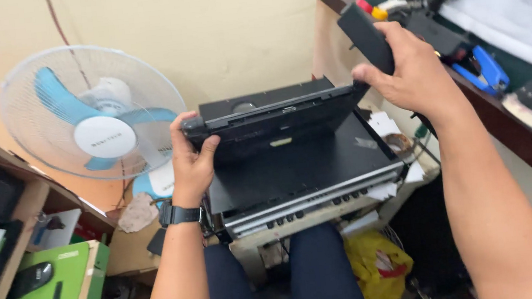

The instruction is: The person handles a black laptop, opening and closing it, then picks up a multimeter and its probes. They organize various tools and cables into a black plastic tray and place it on the laptop. Finally, they place an orange container and a yellow box on top of the laptop.

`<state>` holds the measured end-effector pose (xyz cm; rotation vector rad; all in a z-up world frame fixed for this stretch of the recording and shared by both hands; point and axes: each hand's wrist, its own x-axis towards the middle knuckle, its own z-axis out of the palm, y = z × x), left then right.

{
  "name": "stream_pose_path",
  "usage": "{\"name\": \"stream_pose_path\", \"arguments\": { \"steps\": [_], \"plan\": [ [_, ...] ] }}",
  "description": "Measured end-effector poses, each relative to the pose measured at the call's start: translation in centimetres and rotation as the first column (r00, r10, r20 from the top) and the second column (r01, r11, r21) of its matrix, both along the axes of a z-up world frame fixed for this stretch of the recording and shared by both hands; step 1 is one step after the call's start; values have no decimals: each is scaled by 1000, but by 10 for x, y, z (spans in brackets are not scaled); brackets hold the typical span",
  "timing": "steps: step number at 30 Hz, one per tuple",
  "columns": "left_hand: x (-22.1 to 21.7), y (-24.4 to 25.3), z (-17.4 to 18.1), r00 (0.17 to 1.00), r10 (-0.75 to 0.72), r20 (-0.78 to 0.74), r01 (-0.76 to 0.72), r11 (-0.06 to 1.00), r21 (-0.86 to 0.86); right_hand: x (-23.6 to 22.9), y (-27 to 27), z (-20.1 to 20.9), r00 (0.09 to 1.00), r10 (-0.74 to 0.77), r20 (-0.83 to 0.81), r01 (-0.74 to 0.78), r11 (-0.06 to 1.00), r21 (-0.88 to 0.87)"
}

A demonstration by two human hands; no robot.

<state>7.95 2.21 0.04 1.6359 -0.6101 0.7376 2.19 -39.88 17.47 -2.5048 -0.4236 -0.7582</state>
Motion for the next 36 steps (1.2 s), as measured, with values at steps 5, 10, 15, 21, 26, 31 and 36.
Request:
{"name": "stream_pose_path", "arguments": {
  "steps": [5,10,15,21,26,31,36],
  "plan": [
    [33,4,13,981,130,145,-136,990,33,17,59,44,970,120,-211,-115,993,33],
    [56,8,25,1000,10,3,-10,990,-143,46,121,64,819,573,-31,-565,796,-218],
    [78,6,29,990,-106,-92,84,972,-221,80,165,61,835,522,-175,-549,811,-204],
    [86,8,32,975,-182,-128,139,948,-288,115,174,46,891,367,-267,-435,860,-268],
    [101,10,25,964,-243,-108,192,918,-347,124,169,36,889,349,-297,-422,876,-234],
    [89,7,37,969,-214,-126,165,933,-321,125,167,35,885,347,-311,-421,881,-216],
    [89,9,38,970,-208,-129,161,939,-304,127,163,35,894,334,-300,-407,885,-228]
  ]
}}
